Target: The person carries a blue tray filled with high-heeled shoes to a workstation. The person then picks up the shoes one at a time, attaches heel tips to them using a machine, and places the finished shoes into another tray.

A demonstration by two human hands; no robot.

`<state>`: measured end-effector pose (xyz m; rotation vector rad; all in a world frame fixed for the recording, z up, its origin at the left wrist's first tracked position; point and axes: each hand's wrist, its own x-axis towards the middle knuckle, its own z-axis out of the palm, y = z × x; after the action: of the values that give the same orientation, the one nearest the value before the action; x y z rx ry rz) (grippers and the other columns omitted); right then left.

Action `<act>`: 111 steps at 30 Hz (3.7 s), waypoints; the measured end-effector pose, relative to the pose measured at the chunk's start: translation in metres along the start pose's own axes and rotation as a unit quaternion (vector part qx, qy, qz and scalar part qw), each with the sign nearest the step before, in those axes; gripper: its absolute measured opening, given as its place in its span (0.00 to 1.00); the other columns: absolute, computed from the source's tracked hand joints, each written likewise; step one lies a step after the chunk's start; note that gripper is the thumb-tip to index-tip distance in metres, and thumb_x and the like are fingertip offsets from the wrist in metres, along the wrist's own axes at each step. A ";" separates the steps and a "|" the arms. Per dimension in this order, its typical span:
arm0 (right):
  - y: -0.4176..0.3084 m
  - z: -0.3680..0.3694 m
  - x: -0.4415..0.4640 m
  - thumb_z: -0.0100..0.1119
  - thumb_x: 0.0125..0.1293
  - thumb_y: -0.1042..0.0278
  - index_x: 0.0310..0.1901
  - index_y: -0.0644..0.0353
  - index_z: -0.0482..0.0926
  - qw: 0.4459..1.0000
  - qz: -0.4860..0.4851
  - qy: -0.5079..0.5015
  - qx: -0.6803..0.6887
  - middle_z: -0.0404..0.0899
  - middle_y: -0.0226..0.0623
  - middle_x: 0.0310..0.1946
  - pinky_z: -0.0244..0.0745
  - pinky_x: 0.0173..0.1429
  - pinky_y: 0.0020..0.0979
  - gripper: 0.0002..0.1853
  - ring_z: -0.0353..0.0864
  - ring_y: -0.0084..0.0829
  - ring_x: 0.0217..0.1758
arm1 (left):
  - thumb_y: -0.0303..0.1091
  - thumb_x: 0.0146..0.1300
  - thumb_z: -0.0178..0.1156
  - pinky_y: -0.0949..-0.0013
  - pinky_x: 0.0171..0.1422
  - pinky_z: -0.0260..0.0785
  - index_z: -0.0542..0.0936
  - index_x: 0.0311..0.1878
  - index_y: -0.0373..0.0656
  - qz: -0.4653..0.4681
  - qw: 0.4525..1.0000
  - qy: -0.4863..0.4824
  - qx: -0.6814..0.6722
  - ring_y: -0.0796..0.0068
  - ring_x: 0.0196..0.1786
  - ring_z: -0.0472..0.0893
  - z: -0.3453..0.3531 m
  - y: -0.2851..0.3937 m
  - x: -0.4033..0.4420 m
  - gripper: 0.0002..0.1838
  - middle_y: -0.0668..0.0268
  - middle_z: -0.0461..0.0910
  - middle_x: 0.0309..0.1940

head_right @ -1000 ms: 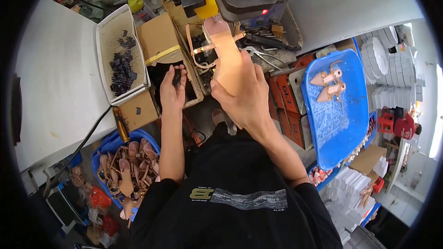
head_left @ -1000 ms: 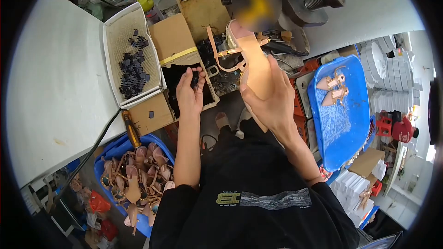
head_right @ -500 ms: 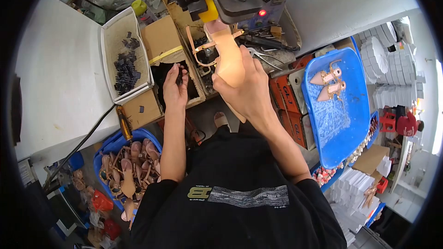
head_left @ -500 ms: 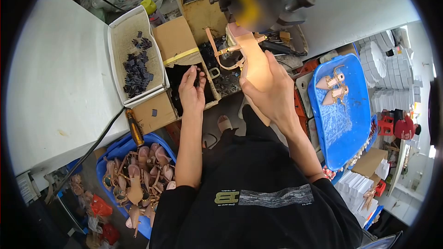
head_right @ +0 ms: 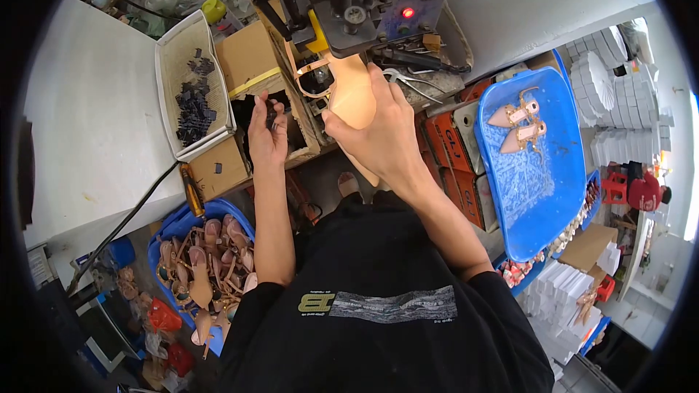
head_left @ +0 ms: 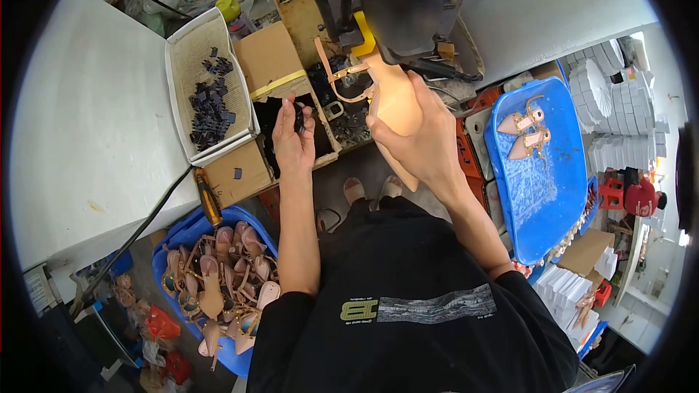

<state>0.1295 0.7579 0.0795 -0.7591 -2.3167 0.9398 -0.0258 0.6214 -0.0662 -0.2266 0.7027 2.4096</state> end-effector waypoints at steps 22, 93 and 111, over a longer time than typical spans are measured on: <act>0.009 0.008 0.006 0.76 0.47 0.64 0.64 0.73 0.67 0.990 0.052 -0.032 0.130 0.80 0.53 0.53 0.74 0.61 0.35 0.43 0.82 0.40 0.56 | 0.29 0.70 0.59 0.74 0.52 0.76 0.76 0.54 0.29 0.023 0.999 -0.026 0.034 0.71 0.45 0.80 -0.008 -0.003 0.001 0.15 0.58 0.79 0.46; 0.290 -0.204 -0.084 0.48 0.73 0.71 0.60 0.70 0.72 0.965 0.107 0.105 -0.215 0.78 0.56 0.55 0.74 0.59 0.41 0.18 0.79 0.50 0.58 | 0.31 0.53 0.71 0.66 0.45 0.76 0.82 0.55 0.40 0.249 0.595 0.334 0.688 0.69 0.36 0.84 -0.070 0.184 -0.234 0.24 0.60 0.86 0.41; 0.070 -0.045 -0.052 0.66 0.62 0.75 0.54 0.65 0.78 0.938 -0.112 -0.315 0.090 0.83 0.44 0.43 0.77 0.51 0.31 0.18 0.84 0.33 0.45 | 0.28 0.51 0.67 0.54 0.44 0.72 0.86 0.32 0.41 0.135 0.452 0.286 0.834 0.50 0.39 0.81 -0.016 0.245 -0.333 0.04 0.52 0.82 0.33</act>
<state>0.2160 0.7854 0.0423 -0.1038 -2.7148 1.4145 0.0923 0.2781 0.1316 -0.0245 3.0531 0.6461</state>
